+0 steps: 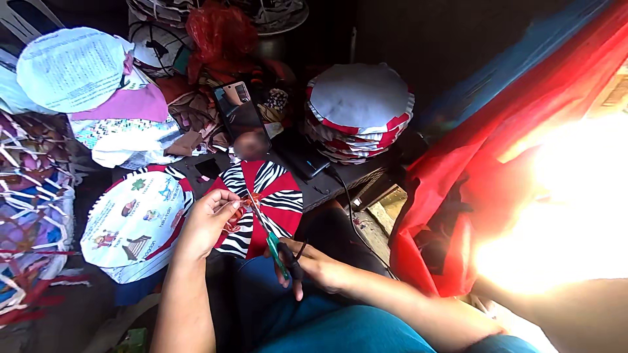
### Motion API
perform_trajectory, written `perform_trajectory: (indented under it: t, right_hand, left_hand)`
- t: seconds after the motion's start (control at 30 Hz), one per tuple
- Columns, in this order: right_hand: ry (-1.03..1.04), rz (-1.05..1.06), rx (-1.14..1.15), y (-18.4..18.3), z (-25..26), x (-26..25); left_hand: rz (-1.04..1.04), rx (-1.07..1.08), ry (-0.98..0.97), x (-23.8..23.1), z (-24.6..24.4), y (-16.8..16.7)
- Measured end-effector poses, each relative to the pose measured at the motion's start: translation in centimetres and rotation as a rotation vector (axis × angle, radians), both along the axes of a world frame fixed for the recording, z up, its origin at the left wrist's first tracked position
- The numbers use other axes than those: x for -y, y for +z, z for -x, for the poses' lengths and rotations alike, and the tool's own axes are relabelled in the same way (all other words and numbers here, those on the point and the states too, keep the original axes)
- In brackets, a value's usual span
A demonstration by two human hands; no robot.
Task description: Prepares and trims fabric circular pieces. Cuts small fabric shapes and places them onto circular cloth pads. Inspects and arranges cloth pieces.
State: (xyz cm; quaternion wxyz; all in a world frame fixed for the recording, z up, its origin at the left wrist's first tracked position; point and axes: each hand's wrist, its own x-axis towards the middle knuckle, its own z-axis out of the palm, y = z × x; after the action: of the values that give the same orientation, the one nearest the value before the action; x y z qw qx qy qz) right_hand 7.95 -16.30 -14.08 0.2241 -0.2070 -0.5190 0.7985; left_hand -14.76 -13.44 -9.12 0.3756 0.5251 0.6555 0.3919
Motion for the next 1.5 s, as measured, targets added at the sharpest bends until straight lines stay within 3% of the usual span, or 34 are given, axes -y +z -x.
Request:
perform_trajectory:
  t: [0.27,0.43,0.6,1.0,1.17,1.33,1.5]
  right_hand:
    - [-0.093,0.027,0.015,0.1,0.5,-0.2]
    - [-0.174,-0.081,0.117,0.0,0.5,-0.1]
    - [-0.066,0.014,0.024,-0.5,0.2,-0.1]
    - [0.04,-0.095,0.01,0.0,-0.2,0.0]
    - [0.109,0.071,-0.17,0.9,-0.1,-0.8]
    - [0.252,0.23,-0.281,2.4,-0.2,-0.6]
    - [0.142,0.174,-0.27,1.2,0.7,-0.6]
  left_hand:
    - [-0.003,-0.037,-0.035,-0.1,-0.4,0.2]
    - [-0.011,-0.062,-0.04,-0.3,0.1,-0.3]
    - [-0.014,-0.059,-0.042,-0.3,0.1,-0.3]
    - [-0.237,-0.001,0.077,-0.5,0.1,1.1]
    - [-0.315,-0.037,0.142,-1.9,0.3,3.1]
    - [-0.361,0.342,0.216,-3.1,-1.6,4.0]
    - [-0.438,0.753,0.311,-2.3,-4.1,2.7]
